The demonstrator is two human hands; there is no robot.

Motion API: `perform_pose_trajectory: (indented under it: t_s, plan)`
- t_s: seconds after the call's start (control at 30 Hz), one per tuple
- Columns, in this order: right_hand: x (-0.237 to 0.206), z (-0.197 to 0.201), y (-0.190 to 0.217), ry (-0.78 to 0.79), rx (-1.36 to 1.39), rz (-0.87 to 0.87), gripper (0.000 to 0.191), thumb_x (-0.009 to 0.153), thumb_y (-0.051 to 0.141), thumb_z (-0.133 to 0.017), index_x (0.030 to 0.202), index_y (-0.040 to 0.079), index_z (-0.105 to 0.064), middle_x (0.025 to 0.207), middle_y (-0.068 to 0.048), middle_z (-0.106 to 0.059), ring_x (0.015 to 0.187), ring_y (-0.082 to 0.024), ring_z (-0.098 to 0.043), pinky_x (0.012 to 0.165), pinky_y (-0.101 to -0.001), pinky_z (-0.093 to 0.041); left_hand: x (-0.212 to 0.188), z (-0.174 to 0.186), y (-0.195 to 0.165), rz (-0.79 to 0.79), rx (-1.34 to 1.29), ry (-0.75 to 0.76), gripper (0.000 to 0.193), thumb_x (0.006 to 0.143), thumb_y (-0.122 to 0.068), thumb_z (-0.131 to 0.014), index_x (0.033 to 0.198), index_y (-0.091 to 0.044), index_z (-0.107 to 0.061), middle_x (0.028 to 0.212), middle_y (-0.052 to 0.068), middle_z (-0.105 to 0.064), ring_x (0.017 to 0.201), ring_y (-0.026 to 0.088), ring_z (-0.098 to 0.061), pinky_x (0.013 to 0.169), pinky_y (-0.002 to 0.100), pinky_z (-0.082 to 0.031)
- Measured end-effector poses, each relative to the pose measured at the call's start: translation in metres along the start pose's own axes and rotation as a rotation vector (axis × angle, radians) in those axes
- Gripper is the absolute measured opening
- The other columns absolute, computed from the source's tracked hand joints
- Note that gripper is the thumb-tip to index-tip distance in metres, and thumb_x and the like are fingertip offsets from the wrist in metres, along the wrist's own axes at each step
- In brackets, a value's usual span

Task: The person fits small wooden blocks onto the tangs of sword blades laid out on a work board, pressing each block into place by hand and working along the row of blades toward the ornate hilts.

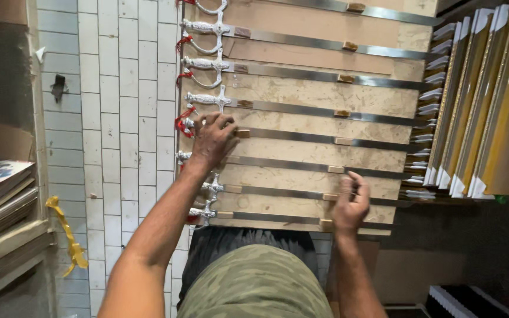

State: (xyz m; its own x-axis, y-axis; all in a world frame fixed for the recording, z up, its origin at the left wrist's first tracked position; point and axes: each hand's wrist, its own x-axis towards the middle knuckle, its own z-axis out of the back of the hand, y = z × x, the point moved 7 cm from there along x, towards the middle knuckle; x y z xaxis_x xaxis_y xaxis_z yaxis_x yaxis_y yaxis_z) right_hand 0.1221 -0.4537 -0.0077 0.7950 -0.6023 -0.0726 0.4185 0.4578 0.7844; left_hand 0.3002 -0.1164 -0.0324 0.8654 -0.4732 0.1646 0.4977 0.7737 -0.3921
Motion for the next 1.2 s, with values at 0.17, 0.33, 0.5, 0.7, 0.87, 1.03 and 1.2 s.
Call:
perform_pose_trajectory:
  t_s: [0.17, 0.33, 0.5, 0.7, 0.87, 1.03, 1.2]
  plan:
    - [-0.027, -0.057, 0.079, 0.135, -0.028, 0.280, 0.027, 0.102, 0.023, -0.071, 0.122, 0.007, -0.067, 0.110, -0.011, -0.067, 0.096, -0.017, -0.064, 0.080, -0.0310, -0.057, -0.004, -0.008, 0.010, 0.012, -0.073, 0.068, 0.021, 0.084, -0.034, -0.083, 0.096, -0.018, -0.075, 0.106, 0.000, -0.070, 0.108, 0.021, -0.060, 0.096, 0.044, -0.039]
    - [-0.057, -0.111, 0.162, 0.295, -0.145, 0.897, 0.033, 0.092, 0.009, -0.077, 0.124, 0.006, -0.068, 0.120, -0.012, -0.068, 0.109, -0.027, -0.067, 0.090, -0.0368, -0.060, -0.049, -0.028, -0.004, 0.509, -1.254, 0.614, 0.021, 0.088, -0.031, -0.079, 0.092, -0.011, -0.078, 0.085, -0.006, -0.077, 0.081, 0.005, -0.070, 0.075, 0.023, -0.055]
    - [-0.065, -0.135, 0.184, 0.493, -0.089, 1.035, 0.039, 0.086, 0.000, -0.076, 0.125, 0.003, -0.070, 0.119, -0.011, -0.069, 0.104, -0.027, -0.069, 0.086, -0.0369, -0.060, -0.087, -0.016, -0.002, 0.913, -1.462, 0.952, 0.024, 0.088, -0.028, -0.080, 0.086, -0.005, -0.076, 0.061, -0.004, -0.059, 0.052, 0.005, -0.050, 0.048, 0.022, -0.038]
    - [-0.047, -0.166, 0.184, 0.576, -0.089, 1.003, 0.042, 0.085, 0.000, -0.075, 0.127, 0.003, -0.069, 0.115, -0.013, -0.068, 0.097, -0.030, -0.068, 0.082, -0.0409, -0.058, -0.076, -0.023, 0.023, 0.981, -1.491, 0.829, 0.024, 0.087, -0.029, -0.081, 0.089, -0.006, -0.074, 0.061, -0.006, -0.058, 0.050, 0.002, -0.050, 0.047, 0.018, -0.038]
    - [-0.034, -0.183, 0.180, 0.545, -0.101, 1.092, 0.043, 0.085, -0.001, -0.073, 0.127, 0.004, -0.068, 0.117, -0.014, -0.069, 0.098, -0.031, -0.067, 0.083, -0.0412, -0.058, -0.067, -0.034, 0.042, 1.058, -1.650, 0.748, 0.031, 0.087, -0.032, -0.079, 0.093, -0.003, -0.073, 0.063, -0.002, -0.062, 0.049, 0.004, -0.053, 0.046, 0.020, -0.041]
    - [0.002, -0.212, 0.155, 0.442, -0.156, 0.829, 0.024, 0.096, 0.005, -0.074, 0.119, 0.003, -0.069, 0.113, -0.014, -0.068, 0.104, -0.031, -0.068, 0.087, -0.0399, -0.059, -0.023, 0.000, 0.073, 0.453, -0.563, 0.193, 0.043, 0.078, -0.034, -0.089, 0.101, -0.004, -0.069, 0.090, 0.010, -0.069, 0.074, 0.018, -0.066, 0.064, 0.032, -0.058]
    - [0.010, -0.239, 0.143, 0.443, -0.166, 0.851, 0.024, 0.094, 0.013, -0.076, 0.115, 0.003, -0.069, 0.108, -0.014, -0.066, 0.100, -0.032, -0.067, 0.086, -0.0417, -0.057, -0.010, 0.011, 0.064, 0.055, -0.377, -0.003, 0.046, 0.083, -0.024, -0.086, 0.121, -0.005, -0.069, 0.121, 0.015, -0.064, 0.114, 0.032, -0.061, 0.098, 0.044, -0.051]
